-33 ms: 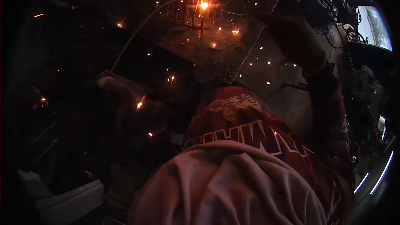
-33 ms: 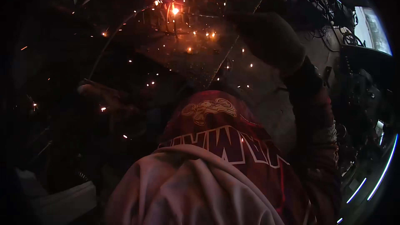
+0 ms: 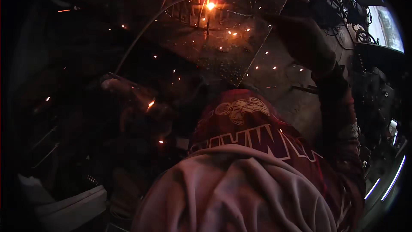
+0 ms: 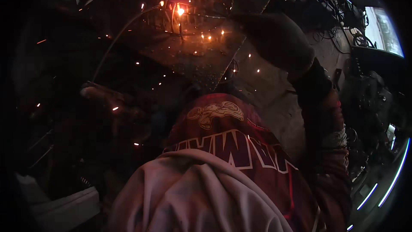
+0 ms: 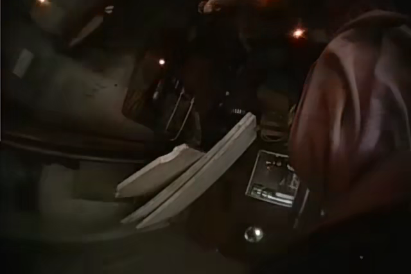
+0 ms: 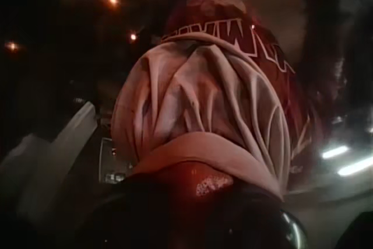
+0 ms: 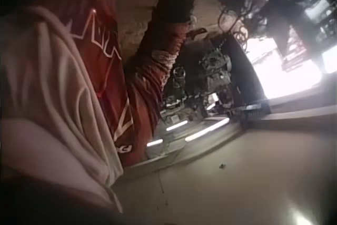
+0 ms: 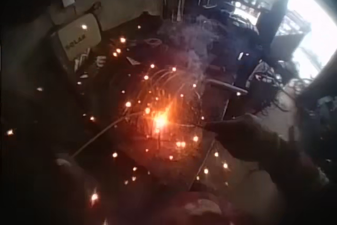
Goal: The person welds metal rods onto a circular metal frame using a welding tool, then uses a hammer and a pipe wrench to adjust and secure parts of the structure before grinding the welded joints with an angle grinder.
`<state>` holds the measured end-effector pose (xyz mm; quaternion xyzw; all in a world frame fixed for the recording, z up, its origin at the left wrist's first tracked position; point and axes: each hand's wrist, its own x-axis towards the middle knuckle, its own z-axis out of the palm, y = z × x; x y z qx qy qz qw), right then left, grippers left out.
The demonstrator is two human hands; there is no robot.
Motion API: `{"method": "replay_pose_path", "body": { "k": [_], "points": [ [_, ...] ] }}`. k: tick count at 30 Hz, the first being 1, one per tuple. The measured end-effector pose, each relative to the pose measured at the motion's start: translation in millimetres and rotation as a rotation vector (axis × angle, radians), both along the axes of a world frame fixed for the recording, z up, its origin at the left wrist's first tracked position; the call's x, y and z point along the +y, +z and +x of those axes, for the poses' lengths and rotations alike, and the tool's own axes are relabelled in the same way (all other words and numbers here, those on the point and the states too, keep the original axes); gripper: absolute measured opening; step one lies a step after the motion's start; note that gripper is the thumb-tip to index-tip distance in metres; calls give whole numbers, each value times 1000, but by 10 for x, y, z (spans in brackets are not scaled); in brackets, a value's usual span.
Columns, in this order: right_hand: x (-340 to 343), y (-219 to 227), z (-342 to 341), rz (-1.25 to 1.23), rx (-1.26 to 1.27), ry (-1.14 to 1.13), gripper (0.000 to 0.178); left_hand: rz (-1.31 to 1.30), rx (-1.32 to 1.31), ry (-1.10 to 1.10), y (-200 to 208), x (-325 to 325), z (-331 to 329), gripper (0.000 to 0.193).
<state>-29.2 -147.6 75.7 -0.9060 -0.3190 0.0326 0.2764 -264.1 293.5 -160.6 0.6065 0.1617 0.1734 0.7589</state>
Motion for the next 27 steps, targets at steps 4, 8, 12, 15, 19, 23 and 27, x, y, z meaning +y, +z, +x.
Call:
{"method": "replay_pose_path", "body": {
  "k": [4,8,12,15,19,23,27],
  "points": [
    [-57,43,-5,-137,-61,40,40,120,22,-8,-375,-156,-34,57],
    [32,44,-29,-119,-70,-36,26,208,39,-24,-649,-182,-192,54],
    [66,80,-46,-106,-15,-51,28,261,50,-89,-885,-87,-317,51],
    [45,96,-51,-117,35,-77,29,296,32,-185,-1002,-42,-359,48],
    [33,94,-48,-125,49,-94,29,889,145,-428,-840,-58,-342,37],
    [64,231,-73,-259,-75,-67,29,1084,178,-296,-840,-143,-240,26],
    [-9,559,-188,-369,-75,-93,28,1390,-299,-9,-552,-217,-100,60]
  ]
}}
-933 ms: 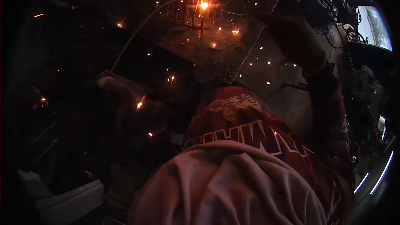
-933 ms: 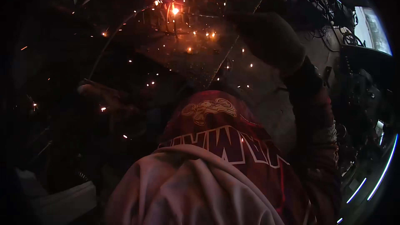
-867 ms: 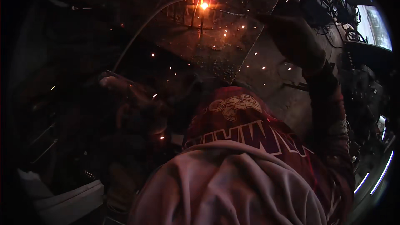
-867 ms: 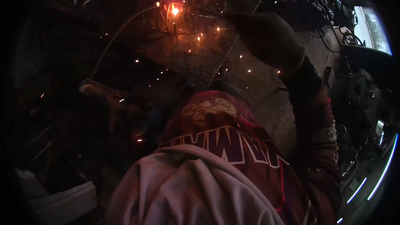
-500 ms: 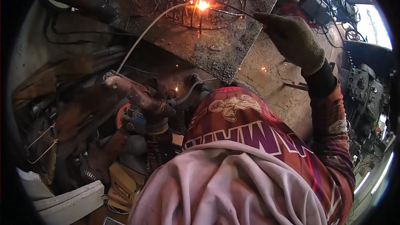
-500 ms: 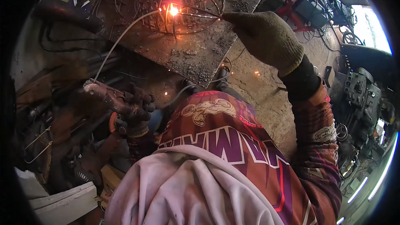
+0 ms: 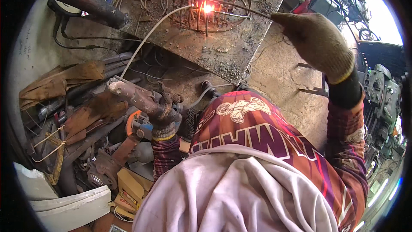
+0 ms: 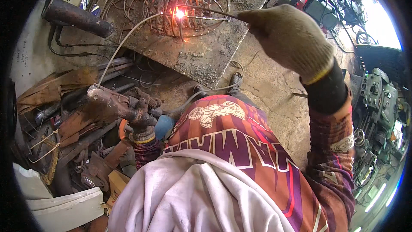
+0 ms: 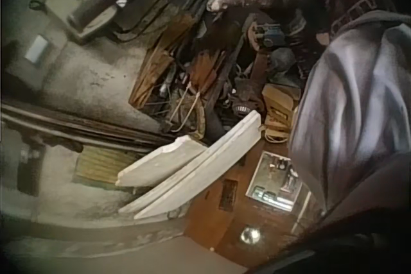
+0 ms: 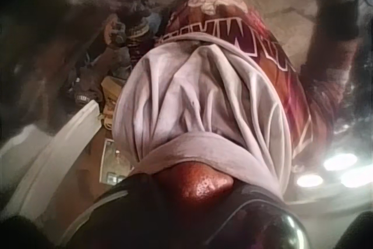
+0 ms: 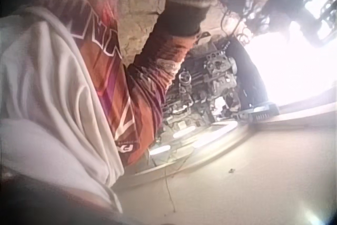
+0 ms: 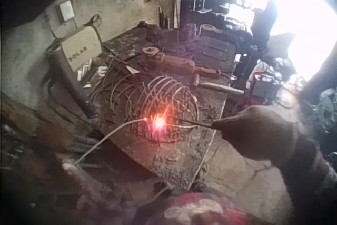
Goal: The person welds metal rods onto a circular metal frame using a welding tool, then uses a hammer and a pipe wrench to adjust and secure parts of the structure before grinding the welded joints with an angle grinder.
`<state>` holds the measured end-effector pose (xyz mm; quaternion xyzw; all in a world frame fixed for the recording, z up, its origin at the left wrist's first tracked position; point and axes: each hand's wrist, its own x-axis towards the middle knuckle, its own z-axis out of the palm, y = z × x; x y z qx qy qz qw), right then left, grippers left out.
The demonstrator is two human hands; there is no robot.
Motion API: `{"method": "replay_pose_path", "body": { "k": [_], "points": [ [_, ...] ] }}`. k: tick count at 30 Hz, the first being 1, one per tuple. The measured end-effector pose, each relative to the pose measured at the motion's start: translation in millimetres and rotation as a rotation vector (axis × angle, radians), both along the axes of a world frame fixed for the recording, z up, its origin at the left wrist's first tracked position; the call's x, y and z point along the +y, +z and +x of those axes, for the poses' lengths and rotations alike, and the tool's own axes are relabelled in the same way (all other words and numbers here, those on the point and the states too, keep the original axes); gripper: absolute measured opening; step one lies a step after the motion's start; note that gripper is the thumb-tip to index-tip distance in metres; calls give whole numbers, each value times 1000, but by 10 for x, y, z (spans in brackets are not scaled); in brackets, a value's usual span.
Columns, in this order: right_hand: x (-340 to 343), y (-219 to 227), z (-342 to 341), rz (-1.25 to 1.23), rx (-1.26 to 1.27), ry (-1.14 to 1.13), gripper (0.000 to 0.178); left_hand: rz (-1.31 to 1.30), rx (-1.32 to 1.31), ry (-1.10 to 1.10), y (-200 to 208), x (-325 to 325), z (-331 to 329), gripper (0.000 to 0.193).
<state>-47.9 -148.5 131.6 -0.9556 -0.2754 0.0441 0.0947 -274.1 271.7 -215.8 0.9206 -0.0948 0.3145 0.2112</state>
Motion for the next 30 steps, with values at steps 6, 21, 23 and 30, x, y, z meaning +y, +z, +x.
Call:
{"method": "replay_pose_path", "body": {
  "k": [6,21,23,30],
  "points": [
    [-159,-65,-195,186,114,10,27,1140,228,-18,-1080,971,-690,51],
    [1016,-1077,-581,454,462,292,41,-1987,206,-495,1592,-1048,651,37],
    [982,-1021,-557,408,539,345,41,-2053,82,-498,1665,-1195,737,36],
    [-264,-1122,731,471,-448,-59,38,-1920,51,264,2156,-1530,557,40]
  ]
}}
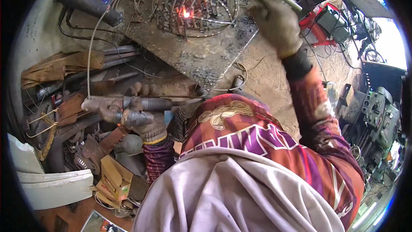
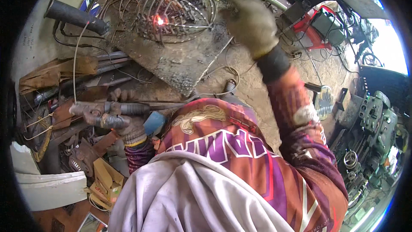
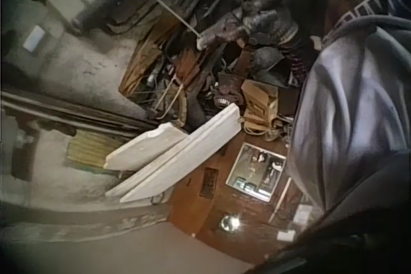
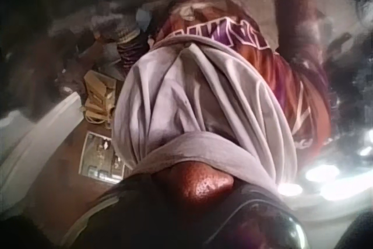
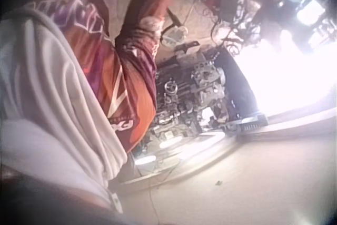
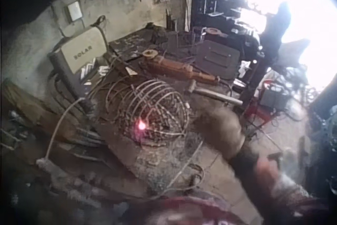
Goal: The person welds metal rods onto a circular metal frame using a welding tool, then uses a hammer and a pipe wrench to adjust and secure parts of the structure before grinding the welded joints with an angle grinder.
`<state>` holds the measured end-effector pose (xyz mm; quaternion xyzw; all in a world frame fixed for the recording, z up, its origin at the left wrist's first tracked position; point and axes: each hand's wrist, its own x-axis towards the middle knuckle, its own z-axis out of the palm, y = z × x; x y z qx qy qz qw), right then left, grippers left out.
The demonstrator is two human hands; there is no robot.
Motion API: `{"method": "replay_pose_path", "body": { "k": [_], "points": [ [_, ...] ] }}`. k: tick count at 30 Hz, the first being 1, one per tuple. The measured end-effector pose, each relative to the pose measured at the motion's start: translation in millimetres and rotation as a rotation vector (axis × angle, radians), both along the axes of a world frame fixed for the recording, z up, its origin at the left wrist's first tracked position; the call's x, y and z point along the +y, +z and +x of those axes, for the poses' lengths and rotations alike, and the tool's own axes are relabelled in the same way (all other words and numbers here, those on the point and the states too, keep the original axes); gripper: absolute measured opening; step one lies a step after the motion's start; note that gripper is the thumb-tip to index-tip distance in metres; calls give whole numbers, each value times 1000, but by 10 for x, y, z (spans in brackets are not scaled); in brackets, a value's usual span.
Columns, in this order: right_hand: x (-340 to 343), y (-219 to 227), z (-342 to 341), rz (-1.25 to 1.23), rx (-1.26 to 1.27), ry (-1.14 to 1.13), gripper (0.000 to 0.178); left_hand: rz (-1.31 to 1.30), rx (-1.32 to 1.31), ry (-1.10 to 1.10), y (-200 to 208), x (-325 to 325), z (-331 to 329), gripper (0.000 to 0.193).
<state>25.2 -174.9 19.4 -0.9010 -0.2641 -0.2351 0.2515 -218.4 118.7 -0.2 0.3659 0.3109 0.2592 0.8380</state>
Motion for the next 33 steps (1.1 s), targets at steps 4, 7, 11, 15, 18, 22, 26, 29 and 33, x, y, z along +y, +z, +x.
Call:
{"method": "replay_pose_path", "body": {
  "k": [4,7,11,15,18,22,26,29,33],
  "points": [
    [-636,-420,1041,-404,121,-310,47,-56,-328,-149,-596,430,-323,36],
    [-539,-402,1275,-559,319,-241,47,-49,-323,-57,-726,411,-445,31],
    [-626,-649,1591,-587,123,-164,45,-41,-22,195,-509,90,-317,56],
    [-730,-584,1664,-574,257,-137,40,-26,-41,200,-326,-23,-354,37],
    [-649,-384,1197,-431,312,-236,40,-1,-53,245,-389,71,-437,34],
    [-729,-90,100,-108,218,41,32,-130,-82,219,-357,65,-430,34],
    [-172,78,-600,-193,284,354,29,20,-277,7,-642,392,-445,36],
    [149,-5,-761,-522,362,383,30,-54,-137,169,-610,395,-362,37],
    [410,-76,-868,-508,395,412,30,-58,-217,125,-877,649,-428,38]
  ]
}}
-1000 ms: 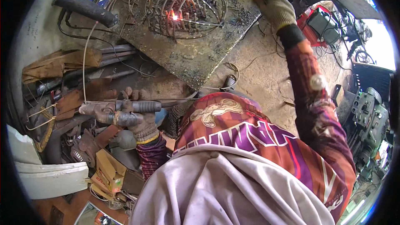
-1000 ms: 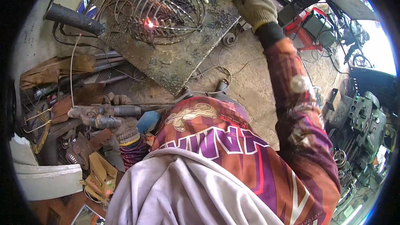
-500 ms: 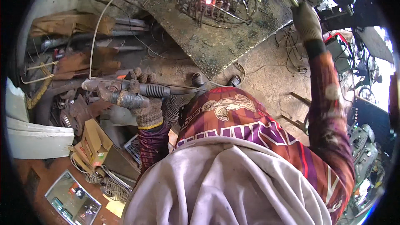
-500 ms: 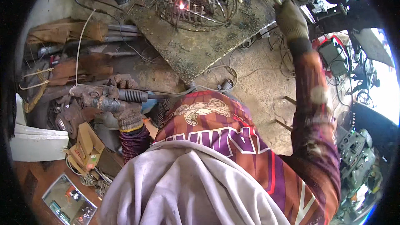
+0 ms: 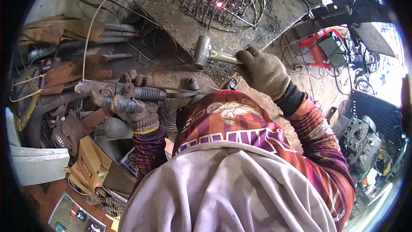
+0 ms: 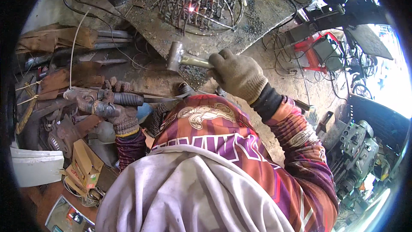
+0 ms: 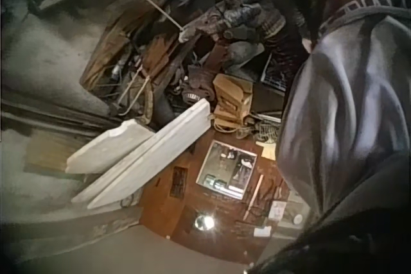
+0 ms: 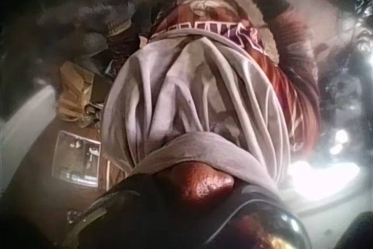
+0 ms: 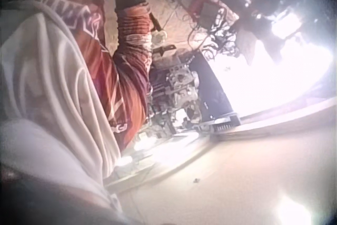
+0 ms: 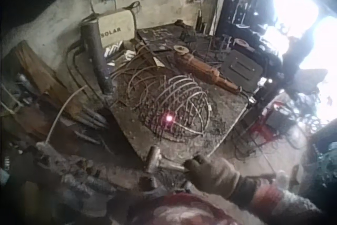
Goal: The person welds metal rods onto a circular metal frame using a welding tool, then uses a hammer and a pipe wrench to adjust and secure parts of the structure before grinding the welded joints with an angle grinder.
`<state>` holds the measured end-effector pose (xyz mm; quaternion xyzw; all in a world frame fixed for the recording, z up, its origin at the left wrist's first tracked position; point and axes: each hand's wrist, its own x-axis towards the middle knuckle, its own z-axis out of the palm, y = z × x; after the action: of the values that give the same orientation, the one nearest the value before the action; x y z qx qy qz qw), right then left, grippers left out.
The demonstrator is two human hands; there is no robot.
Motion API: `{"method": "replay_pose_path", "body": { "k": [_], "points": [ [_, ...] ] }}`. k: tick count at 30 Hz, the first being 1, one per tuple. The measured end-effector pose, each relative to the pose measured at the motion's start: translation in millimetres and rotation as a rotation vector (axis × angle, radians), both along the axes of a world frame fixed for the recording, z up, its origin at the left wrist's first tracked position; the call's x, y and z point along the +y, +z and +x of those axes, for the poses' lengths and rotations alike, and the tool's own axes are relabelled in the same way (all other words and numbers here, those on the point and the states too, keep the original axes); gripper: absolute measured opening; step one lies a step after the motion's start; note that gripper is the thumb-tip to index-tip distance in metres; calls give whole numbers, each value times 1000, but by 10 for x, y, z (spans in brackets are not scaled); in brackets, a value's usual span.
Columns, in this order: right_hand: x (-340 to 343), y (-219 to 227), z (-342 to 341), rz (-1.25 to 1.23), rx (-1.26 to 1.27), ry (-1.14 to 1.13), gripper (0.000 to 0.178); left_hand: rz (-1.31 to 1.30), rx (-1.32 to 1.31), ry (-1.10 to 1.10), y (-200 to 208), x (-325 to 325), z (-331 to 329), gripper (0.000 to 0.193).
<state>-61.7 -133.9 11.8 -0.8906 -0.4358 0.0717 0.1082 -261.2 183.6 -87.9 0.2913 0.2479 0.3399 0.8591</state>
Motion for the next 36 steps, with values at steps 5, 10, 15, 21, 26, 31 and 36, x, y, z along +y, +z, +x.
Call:
{"method": "replay_pose_path", "body": {
  "k": [5,10,15,21,26,31,36],
  "points": [
    [117,-90,131,-33,-43,-15,25,-125,98,-72,162,19,-82,38],
    [191,152,-59,-64,33,46,21,35,-22,-84,-63,245,-182,38],
    [136,19,180,-80,-51,-19,22,-86,122,-51,31,234,-124,38],
    [124,-1,92,-79,-29,-27,27,-32,77,-40,-52,268,-133,38],
    [121,4,73,-24,62,11,25,-11,138,-36,-64,299,-111,40],
    [-14,-33,-183,23,71,-56,26,-21,0,-93,81,239,-47,40],
    [-58,74,-187,16,105,-169,24,-22,88,-49,-13,306,-83,38]
  ]
}}
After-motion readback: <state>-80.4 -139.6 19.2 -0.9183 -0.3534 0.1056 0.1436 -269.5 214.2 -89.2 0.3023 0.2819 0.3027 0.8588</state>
